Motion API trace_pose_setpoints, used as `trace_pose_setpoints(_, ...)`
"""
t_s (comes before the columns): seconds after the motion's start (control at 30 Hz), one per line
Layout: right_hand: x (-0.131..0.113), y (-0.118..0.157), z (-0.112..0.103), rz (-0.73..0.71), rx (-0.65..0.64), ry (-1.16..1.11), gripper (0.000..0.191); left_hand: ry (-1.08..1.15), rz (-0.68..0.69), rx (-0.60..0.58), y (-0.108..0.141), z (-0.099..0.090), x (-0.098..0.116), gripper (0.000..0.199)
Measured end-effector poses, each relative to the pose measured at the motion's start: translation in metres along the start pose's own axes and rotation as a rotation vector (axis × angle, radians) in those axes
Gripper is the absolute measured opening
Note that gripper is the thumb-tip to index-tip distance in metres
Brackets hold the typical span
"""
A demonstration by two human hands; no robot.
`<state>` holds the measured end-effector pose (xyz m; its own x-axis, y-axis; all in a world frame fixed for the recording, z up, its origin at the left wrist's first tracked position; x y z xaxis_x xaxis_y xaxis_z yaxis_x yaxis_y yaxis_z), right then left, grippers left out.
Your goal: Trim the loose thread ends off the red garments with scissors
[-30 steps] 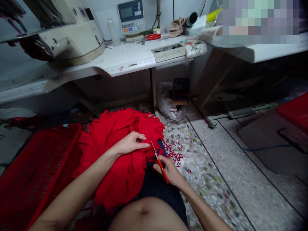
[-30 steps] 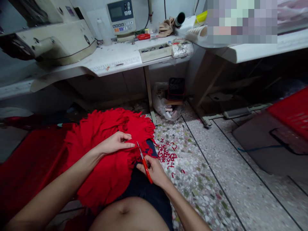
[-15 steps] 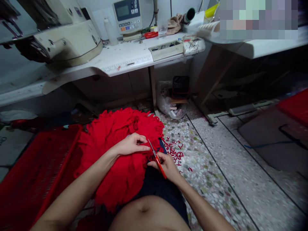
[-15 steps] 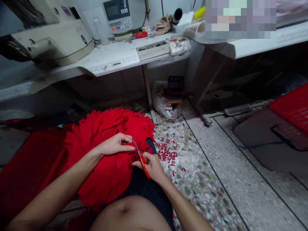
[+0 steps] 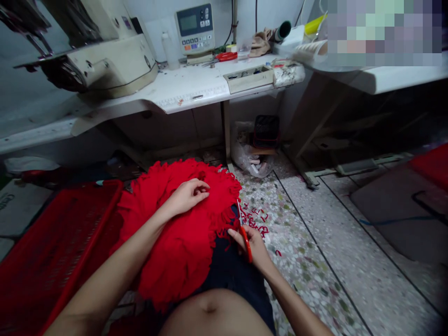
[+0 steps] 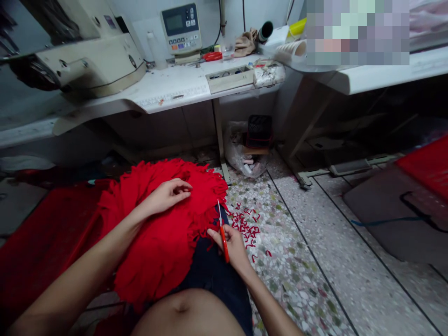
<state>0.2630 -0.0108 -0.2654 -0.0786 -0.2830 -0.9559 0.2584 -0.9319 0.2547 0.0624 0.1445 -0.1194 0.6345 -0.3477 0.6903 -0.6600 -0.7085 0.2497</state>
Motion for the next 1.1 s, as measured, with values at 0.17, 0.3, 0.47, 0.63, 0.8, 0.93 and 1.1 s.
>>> trace_pose_setpoints(0.17, 0.005, -0.006, 0.004, -0.015, -0.016, 0.000, 0.054, -0.126, -0.058, -0.011, -0.026, 0.017, -0.003, 0.018)
trace_pose_setpoints(0.3, 0.012, 0.000, 0.001, 0.018, -0.003, 0.002, 0.055, 0.029, -0.032, 0.027, -0.031, 0.016, -0.002, 0.011)
trace_pose_setpoints(0.47, 0.010, 0.009, -0.005, 0.032, 0.003, -0.009, 0.056, 0.436, -0.002, -0.040, -0.028, 0.012, 0.005, 0.032)
trace_pose_setpoints(0.63, 0.001, 0.020, -0.006, -0.022, -0.093, 0.056, 0.051, 0.554, 0.031, -0.117, -0.017, 0.015, 0.018, 0.037)
trace_pose_setpoints(0.8, -0.016, 0.027, 0.000, -0.135, -0.214, 0.294, 0.041, 0.588, 0.013, -0.177, -0.009, 0.029, 0.020, 0.039)
trace_pose_setpoints(0.93, -0.029, 0.018, 0.004, -0.121, -0.260, 0.323, 0.043, 0.656, -0.025, -0.200, -0.004, 0.037, 0.019, 0.037)
trace_pose_setpoints(1.1, -0.037, 0.005, 0.006, -0.146, -0.260, 0.436, 0.039, 0.679, -0.052, -0.220, -0.002, 0.040, 0.018, 0.041)
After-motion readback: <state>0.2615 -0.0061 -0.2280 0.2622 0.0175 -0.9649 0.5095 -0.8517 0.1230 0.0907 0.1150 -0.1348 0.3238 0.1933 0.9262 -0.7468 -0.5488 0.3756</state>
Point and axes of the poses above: each hand's wrist, its own y-axis away from the middle knuckle, its own z-axis out of the palm, x = y × z, the point moved 3 cm from there along -y, towards the middle knuckle, and after that the axes turned 15 degrees about -x, right-handed, at the moved point
